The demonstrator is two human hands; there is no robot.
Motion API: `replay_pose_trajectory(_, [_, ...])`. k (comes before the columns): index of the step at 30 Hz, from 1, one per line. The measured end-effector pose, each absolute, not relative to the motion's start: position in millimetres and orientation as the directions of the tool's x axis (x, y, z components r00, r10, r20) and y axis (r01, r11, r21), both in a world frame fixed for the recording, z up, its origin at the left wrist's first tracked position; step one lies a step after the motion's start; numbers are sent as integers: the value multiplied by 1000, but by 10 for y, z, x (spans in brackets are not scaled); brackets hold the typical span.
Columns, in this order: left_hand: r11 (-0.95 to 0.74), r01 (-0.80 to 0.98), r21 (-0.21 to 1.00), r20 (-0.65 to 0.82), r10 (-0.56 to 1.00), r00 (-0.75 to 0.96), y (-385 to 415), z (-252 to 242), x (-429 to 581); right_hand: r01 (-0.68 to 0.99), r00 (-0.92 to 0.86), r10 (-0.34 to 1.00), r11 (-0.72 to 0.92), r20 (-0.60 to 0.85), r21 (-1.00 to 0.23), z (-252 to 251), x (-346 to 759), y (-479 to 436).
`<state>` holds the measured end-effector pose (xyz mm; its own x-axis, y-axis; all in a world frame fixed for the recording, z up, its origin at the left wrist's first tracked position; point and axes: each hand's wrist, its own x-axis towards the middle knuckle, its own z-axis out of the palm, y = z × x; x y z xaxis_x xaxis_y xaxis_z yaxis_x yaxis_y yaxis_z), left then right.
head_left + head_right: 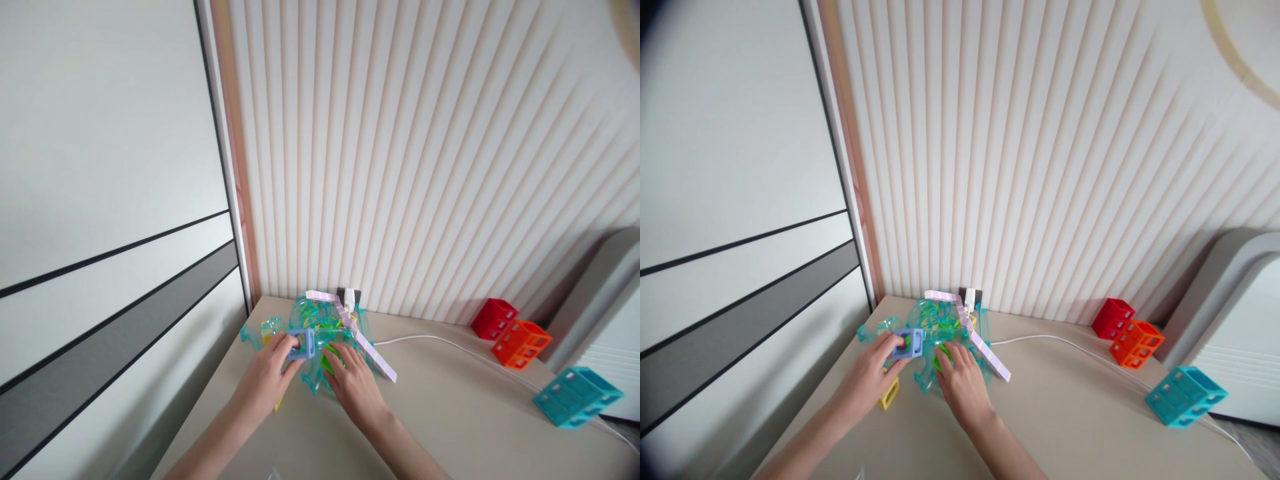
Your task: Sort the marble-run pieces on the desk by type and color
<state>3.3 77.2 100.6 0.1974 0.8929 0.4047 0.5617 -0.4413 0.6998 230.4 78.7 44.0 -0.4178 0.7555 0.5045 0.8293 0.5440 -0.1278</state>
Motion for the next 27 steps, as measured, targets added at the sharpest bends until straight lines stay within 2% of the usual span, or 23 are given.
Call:
replay_pose_trajectory(3, [-414,587,695,353,909,222,791,1026,148,863,-356,773,487,525,-133,447,2291,838])
replay_pose_trajectory(7, [-374,586,719,273,927,257,814,1050,288,769,-261,779,525,570,-365,584,2368,691])
replay_pose_trajectory(10, [-356,524,774,215,926,311,760,1052,414,655,-300,790,578,535,-486,723,2451,466])
replay_pose_trajectory(13, [-337,447,829,174,914,367,613,1046,556,669,-321,805,566,499,-481,792,2512,211])
replay_pose_trajectory(18, [-407,334,850,159,803,574,373,922,618,745,-195,847,456,495,-487,659,2741,-114])
replay_pose_trajectory(20, [-475,321,819,230,785,575,357,809,542,782,-81,847,380,525,-493,528,3023,-189])
replay_pose_trajectory(22, [-538,353,765,327,797,507,383,686,400,836,114,823,223,557,-501,378,3463,-250])
replay_pose_trajectory(25, [-560,431,708,406,821,401,438,521,79,844,448,666,-95,596,-528,187,4309,-359])
replay_pose_trajectory(27, [-542,460,703,458,840,290,436,431,-165,801,558,594,-205,579,-562,121,4864,-463])
